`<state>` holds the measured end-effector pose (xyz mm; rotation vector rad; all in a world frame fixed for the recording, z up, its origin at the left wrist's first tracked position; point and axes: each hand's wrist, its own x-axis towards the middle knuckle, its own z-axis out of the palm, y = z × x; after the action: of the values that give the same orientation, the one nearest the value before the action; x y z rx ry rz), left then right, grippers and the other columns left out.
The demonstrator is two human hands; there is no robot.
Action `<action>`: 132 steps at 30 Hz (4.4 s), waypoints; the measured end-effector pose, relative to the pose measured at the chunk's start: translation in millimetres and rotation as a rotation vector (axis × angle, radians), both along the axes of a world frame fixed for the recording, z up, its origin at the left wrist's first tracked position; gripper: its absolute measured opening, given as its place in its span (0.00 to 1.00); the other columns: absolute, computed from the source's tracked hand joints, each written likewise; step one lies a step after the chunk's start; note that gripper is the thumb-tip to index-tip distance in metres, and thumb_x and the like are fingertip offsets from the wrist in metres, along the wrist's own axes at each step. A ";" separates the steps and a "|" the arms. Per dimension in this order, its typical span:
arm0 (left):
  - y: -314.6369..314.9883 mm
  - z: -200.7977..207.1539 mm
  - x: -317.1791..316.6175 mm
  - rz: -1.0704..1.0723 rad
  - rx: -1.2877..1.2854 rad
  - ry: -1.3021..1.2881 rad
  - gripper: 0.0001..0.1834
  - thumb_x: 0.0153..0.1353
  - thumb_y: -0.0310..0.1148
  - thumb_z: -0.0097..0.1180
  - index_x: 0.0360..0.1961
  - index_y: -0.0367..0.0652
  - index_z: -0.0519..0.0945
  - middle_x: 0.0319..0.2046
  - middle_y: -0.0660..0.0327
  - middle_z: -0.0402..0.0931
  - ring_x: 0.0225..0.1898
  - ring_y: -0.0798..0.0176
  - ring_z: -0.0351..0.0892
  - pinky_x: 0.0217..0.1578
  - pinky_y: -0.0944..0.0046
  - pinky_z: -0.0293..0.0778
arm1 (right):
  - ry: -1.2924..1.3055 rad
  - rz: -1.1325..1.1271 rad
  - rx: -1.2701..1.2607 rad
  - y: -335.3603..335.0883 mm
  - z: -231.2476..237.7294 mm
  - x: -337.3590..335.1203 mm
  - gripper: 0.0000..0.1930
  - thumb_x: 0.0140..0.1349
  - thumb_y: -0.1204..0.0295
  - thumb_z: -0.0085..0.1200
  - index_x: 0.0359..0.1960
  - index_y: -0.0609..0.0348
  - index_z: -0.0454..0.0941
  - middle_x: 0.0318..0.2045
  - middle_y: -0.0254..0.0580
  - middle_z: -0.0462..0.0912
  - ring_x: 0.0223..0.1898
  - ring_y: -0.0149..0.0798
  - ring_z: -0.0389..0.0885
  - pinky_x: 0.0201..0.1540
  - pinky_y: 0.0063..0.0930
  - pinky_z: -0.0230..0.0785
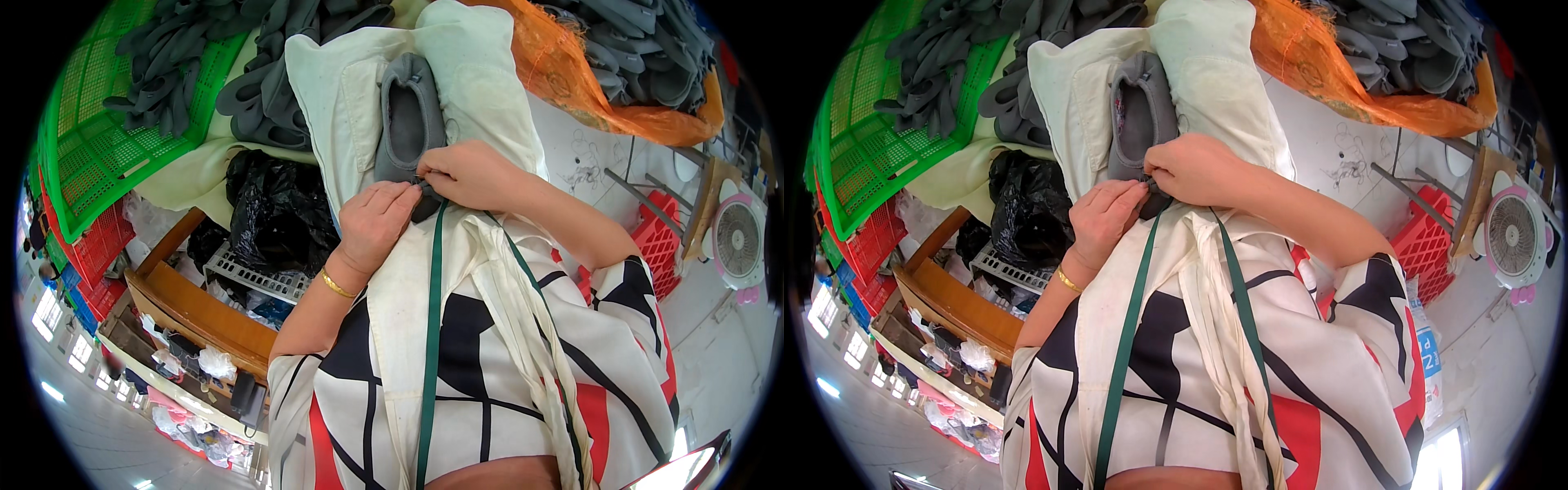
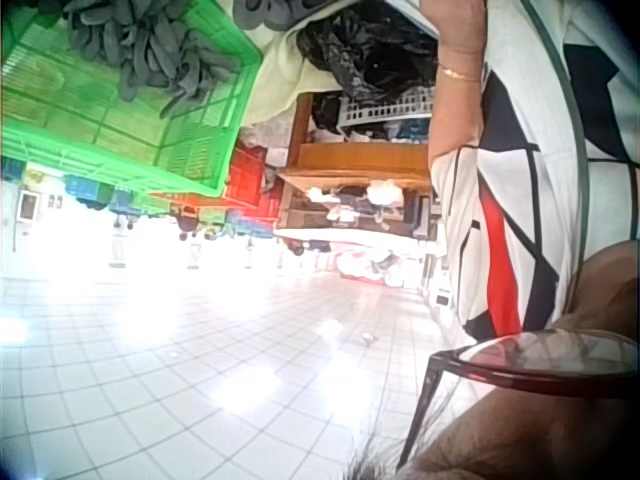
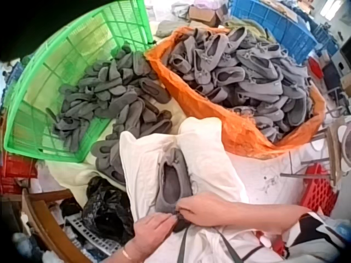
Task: The person sits on the floor and sews a grey slipper using a needle and thread. They repeatedly insert the needle into the slipper's strap and pull the thread through to secure the parts. The person handles the slipper with both hands, adjusting its position on their lap as they work.
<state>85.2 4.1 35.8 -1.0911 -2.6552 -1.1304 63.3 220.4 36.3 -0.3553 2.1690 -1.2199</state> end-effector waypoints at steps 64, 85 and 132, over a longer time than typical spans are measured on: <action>-5.4 -1.7 7.9 0.120 -0.045 -0.019 0.16 0.47 0.23 0.68 0.39 0.45 0.81 0.33 0.62 0.79 0.33 0.56 0.80 0.33 0.61 0.77 | -0.511 -0.414 -0.458 -27.1 -2.7 -35.2 0.11 0.75 0.61 0.46 0.40 0.55 0.72 0.26 0.33 0.80 0.22 0.24 0.76 0.23 0.20 0.67; 2.5 5.2 -5.9 0.183 -0.040 -0.279 0.10 0.51 0.26 0.68 0.35 0.42 0.82 0.33 0.58 0.77 0.36 0.52 0.76 0.36 0.57 0.73 | -0.092 -0.272 -0.174 8.4 12.1 -3.8 0.04 0.67 0.73 0.56 0.40 0.57 0.80 0.30 0.37 0.84 0.27 0.36 0.80 0.33 0.30 0.73; -1.8 -13.3 20.3 0.367 0.123 -0.373 0.13 0.49 0.21 0.68 0.38 0.43 0.85 0.32 0.60 0.80 0.34 0.57 0.77 0.33 0.62 0.74 | 0.168 -0.030 0.151 -19.5 -7.5 31.4 0.08 0.69 0.68 0.50 0.40 0.60 0.70 0.20 0.51 0.80 0.24 0.57 0.80 0.26 0.48 0.70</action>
<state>105.5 2.3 22.5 -0.3736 -2.8317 -1.5040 94.8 200.9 28.8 -0.3744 2.4013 -1.0666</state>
